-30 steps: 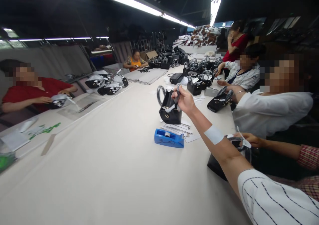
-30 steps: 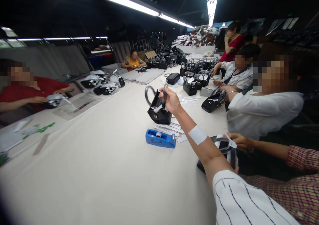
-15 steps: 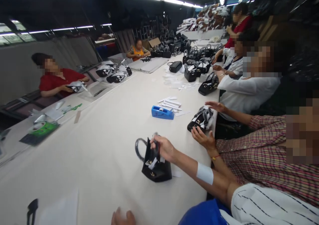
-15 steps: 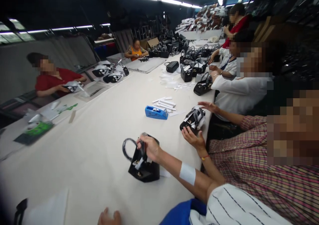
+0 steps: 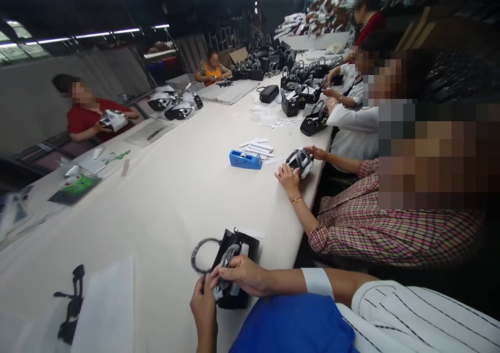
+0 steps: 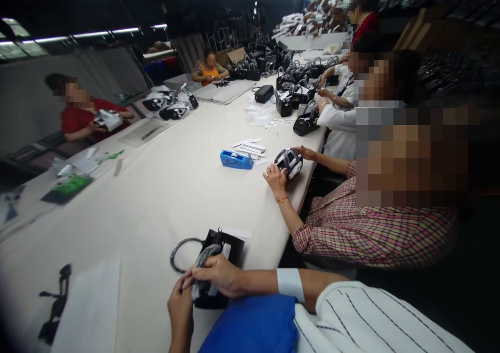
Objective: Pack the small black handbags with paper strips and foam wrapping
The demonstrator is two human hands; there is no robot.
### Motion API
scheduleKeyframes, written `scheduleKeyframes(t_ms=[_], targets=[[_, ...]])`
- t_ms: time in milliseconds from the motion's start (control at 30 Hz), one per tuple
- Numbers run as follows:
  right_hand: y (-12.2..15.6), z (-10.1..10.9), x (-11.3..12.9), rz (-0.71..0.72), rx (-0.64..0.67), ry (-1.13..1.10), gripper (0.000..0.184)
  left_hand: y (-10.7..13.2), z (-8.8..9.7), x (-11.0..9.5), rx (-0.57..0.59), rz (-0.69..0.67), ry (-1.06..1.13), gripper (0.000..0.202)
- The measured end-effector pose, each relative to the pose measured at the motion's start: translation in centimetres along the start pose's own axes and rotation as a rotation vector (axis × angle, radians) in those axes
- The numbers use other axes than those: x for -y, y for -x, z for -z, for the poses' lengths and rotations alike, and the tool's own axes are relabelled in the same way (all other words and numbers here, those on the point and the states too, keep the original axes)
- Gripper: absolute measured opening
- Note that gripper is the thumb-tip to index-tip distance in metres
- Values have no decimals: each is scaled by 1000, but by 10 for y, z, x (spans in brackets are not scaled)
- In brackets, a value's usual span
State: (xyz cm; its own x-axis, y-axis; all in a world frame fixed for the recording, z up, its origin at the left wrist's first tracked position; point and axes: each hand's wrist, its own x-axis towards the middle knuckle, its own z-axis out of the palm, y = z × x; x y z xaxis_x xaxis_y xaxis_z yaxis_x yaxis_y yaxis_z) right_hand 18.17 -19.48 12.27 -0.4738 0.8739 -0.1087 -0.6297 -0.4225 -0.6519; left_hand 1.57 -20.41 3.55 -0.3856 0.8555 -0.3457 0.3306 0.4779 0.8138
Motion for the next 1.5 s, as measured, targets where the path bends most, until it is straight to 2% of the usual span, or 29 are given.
scheduleKeyframes(t_ms=[133,267,467,533,600,667,700,767,833,900,1000,1067,1133,1333,1500], targets=[[23,20,4,-37,18,192,46,-1,-1,3,40,-116,-24,48],[31,41,9,-64,66,314,48,0,-2,-7,107,-218,-35,43],[40,53,14,-93,213,533,49,8,-4,-11,280,-318,-71,43],[51,63,24,-161,267,605,48,12,-5,-10,271,-346,-127,41],[63,81,38,-286,291,629,43,16,-5,-10,232,-357,-153,42],[69,105,48,-387,195,615,37,19,-4,-11,189,-355,-159,45],[69,119,51,-403,86,621,35,19,-2,-11,176,-353,-157,46],[60,145,50,-369,-222,716,29,16,1,-10,171,-341,-146,49],[43,167,42,-308,-520,966,23,8,5,-8,179,-319,-133,50],[20,181,31,-259,-649,1256,20,-2,6,-4,194,-298,-123,51],[-11,182,14,-249,-690,1440,36,-11,6,0,207,-269,-119,54],[-25,175,5,-298,-683,1560,47,-8,6,1,216,-245,-124,54],[-34,170,-2,-348,-657,1648,49,0,6,-1,210,-246,-117,53],[-54,180,-5,-371,-533,1647,25,15,1,-13,145,-306,-60,51],[-50,177,-2,-263,-469,1574,11,16,1,-17,142,-300,-28,44]])
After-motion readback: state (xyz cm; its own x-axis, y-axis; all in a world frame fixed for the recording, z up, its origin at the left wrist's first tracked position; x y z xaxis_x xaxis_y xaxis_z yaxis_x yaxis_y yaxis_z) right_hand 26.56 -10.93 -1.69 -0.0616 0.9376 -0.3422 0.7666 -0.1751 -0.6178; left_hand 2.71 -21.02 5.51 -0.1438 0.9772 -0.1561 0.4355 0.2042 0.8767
